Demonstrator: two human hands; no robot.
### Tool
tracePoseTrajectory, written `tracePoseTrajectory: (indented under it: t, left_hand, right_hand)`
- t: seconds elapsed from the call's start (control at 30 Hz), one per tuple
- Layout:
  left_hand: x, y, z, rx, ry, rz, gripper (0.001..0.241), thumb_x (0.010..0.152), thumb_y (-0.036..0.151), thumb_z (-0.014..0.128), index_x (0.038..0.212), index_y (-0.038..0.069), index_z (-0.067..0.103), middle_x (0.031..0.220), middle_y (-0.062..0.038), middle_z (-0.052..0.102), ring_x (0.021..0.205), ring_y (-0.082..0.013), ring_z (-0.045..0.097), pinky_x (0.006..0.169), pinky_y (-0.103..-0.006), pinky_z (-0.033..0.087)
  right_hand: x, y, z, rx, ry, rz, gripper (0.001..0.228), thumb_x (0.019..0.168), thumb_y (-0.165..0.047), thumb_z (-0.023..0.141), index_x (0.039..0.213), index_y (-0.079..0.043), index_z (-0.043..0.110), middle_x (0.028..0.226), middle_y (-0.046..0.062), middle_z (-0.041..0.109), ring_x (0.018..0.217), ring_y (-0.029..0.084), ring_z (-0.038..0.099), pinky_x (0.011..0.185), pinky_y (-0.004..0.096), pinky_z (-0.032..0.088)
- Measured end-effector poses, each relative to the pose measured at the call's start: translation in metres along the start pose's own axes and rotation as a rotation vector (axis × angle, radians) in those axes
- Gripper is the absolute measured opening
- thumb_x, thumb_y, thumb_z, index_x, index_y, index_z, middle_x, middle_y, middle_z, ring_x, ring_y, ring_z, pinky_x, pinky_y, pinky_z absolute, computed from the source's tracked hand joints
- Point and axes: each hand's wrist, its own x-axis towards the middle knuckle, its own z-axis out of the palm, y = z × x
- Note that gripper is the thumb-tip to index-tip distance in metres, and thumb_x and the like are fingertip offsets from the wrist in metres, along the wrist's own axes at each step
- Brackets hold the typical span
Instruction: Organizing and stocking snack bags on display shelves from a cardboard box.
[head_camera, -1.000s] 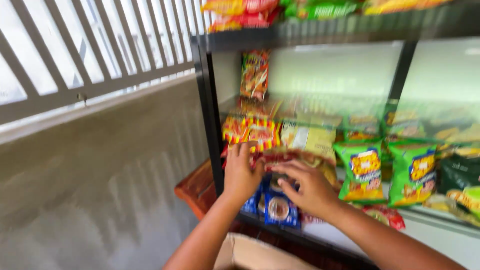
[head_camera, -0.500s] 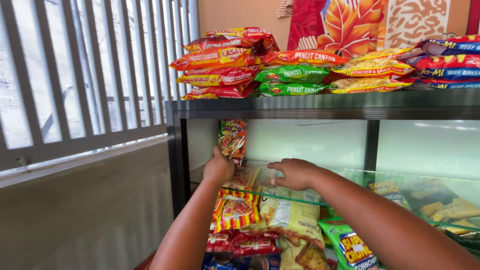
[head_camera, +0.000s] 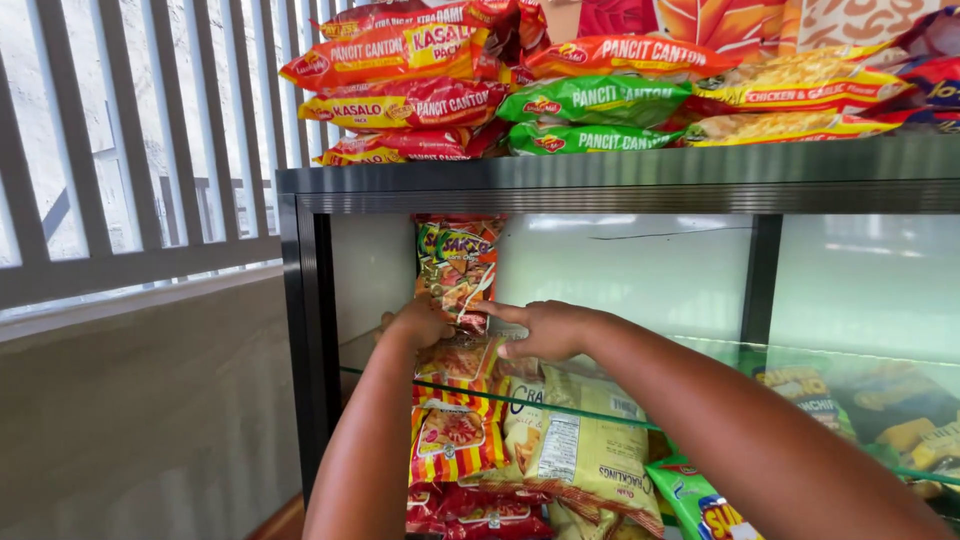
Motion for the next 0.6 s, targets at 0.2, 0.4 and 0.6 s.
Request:
tracePoseTrajectory:
  t: [0.2,0.4,0.6]
  left_hand:
    - [0.060,-0.011,0.017,0.454,-0.208,0.407,0.088,0.064,0.013,0.087,0.144,0.031,0.055,0.148,0.007,0.059,0.136,-0.0190,0.054,0.117,-0.0495,0.035]
    - [0.121,-0.018,0.045,-0.112,-0.208,0.342,0.094,0.069,0.001,0.069,0.157,0.021,0.040,0.140,-0.015,0.066,0.128,-0.0358,0.065,0.101,-0.0445,0.054]
    - [0.078,-0.005,0.009,0.194,-0.311,0.391,0.109,0.067,0.010,0.081,0.161,0.023,0.026,0.149,-0.017,0.055,0.136,-0.0344,0.054,0.108,-0.0443,0.047]
  right_hand:
    - [0.034,0.019,0.007,0.018,-0.025,0.120,0.088,0.093,-0.051,0.062,0.161,-0.050,0.007,0.150,0.011,0.057,0.137,0.031,0.055,0.115,0.040,0.040]
    - [0.042,0.036,0.013,0.007,-0.106,0.216,0.090,0.094,-0.051,0.063,0.164,-0.044,0.007,0.163,0.012,0.039,0.150,0.029,0.041,0.120,0.039,0.033]
    - [0.049,0.039,0.022,0.078,-0.190,0.027,0.078,0.099,-0.048,0.052,0.161,-0.043,0.005,0.175,-0.001,0.008,0.156,0.025,0.019,0.122,0.040,0.021]
